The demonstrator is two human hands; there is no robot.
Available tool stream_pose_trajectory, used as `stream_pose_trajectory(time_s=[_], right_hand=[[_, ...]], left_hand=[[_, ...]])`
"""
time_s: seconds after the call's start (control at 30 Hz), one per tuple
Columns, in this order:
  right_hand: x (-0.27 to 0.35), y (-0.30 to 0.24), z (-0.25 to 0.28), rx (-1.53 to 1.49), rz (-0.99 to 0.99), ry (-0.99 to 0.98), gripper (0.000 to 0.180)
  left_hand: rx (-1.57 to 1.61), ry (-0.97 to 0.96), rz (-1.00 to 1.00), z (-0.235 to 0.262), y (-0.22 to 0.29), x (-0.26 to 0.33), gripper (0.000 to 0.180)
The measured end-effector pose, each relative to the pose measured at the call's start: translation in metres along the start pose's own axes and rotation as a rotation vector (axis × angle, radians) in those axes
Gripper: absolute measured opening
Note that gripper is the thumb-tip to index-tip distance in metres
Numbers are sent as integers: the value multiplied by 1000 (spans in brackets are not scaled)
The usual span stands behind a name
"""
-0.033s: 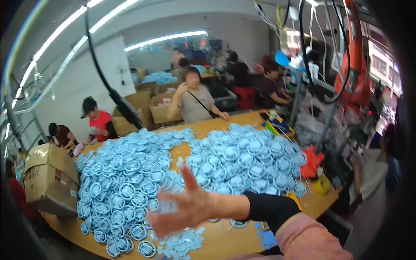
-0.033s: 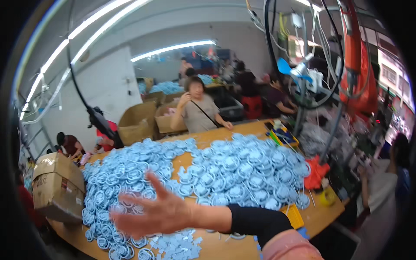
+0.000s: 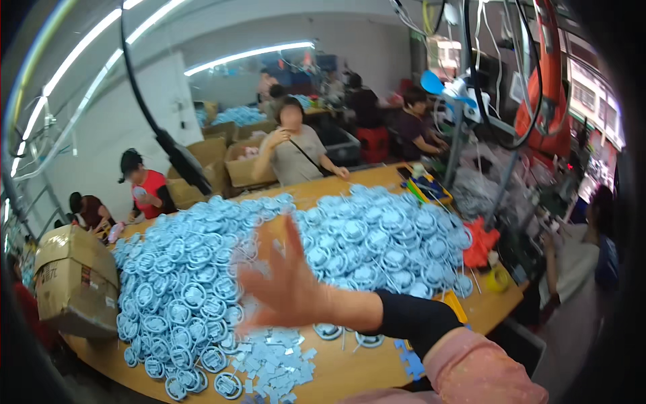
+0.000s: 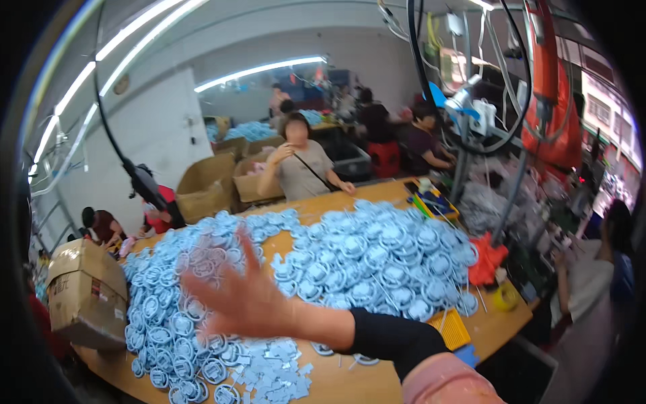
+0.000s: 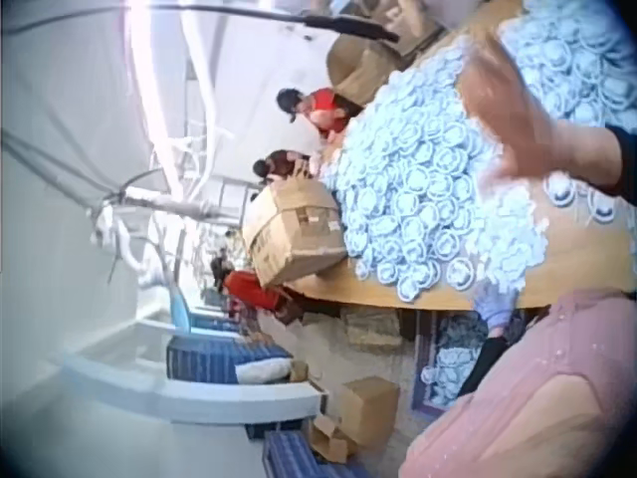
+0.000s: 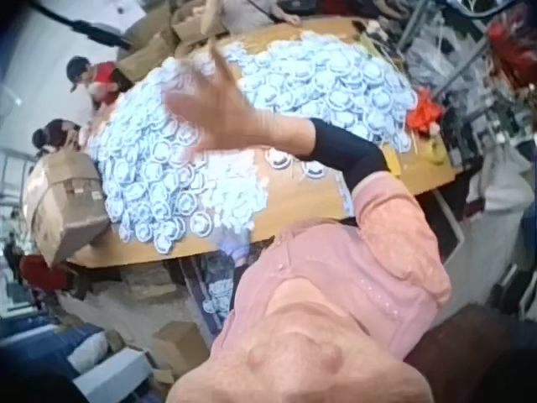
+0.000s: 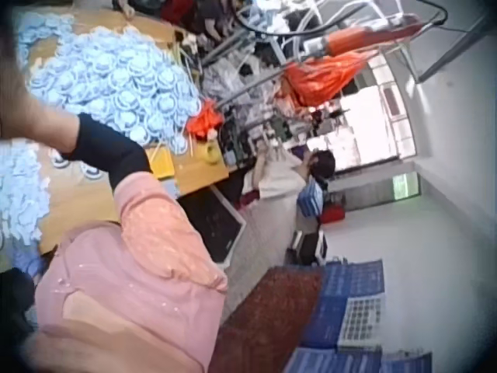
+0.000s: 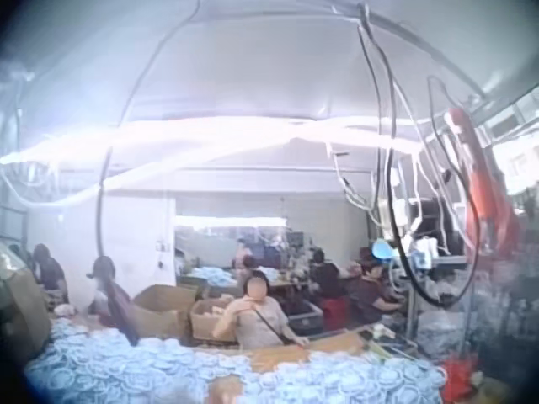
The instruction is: Sorting and inspecting light blue plastic frames at a factory work table.
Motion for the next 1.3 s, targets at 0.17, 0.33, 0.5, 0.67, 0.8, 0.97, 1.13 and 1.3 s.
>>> stream_pose_trajectory(time_s=[0.17, 0.33, 0.5, 0.67, 0.8, 0.97, 1.13, 1.3], right_hand=[[44, -5, -42, 25, 38, -171, 83], [103, 57, -36, 47, -444, -97, 98], [138, 48, -30, 101, -552, -192, 89], [306, 13, -116, -93, -730, -787, 46], [430, -52, -156, -217, -920, -1088, 42], [456, -36, -197, -135, -1077, -1015, 35], [544, 3, -229, 163, -1132, -814, 22], [492, -40, -281, -129, -1241, -1099, 24]], left_hand=[[-96, -219, -71, 18, 16, 1, 101], [73, 118, -413, -35, 6, -13, 104], [123, -75, -346, -39, 23, -58, 90], [169, -37, -409, -31, 20, -64, 84], [268, 117, -371, 4, -17, -69, 76], [178, 299, -24, 3, -106, -75, 72], [286, 241, -142, 22, -97, -115, 44], [30, -244, 124, 21, -129, -116, 106]])
Point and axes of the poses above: each hand's wrist, its own x-axis away from the middle knuckle, its own z-axis out of the back of the hand, y = z × x, the point moved 9 cm from there along -x, towards the middle knuckle
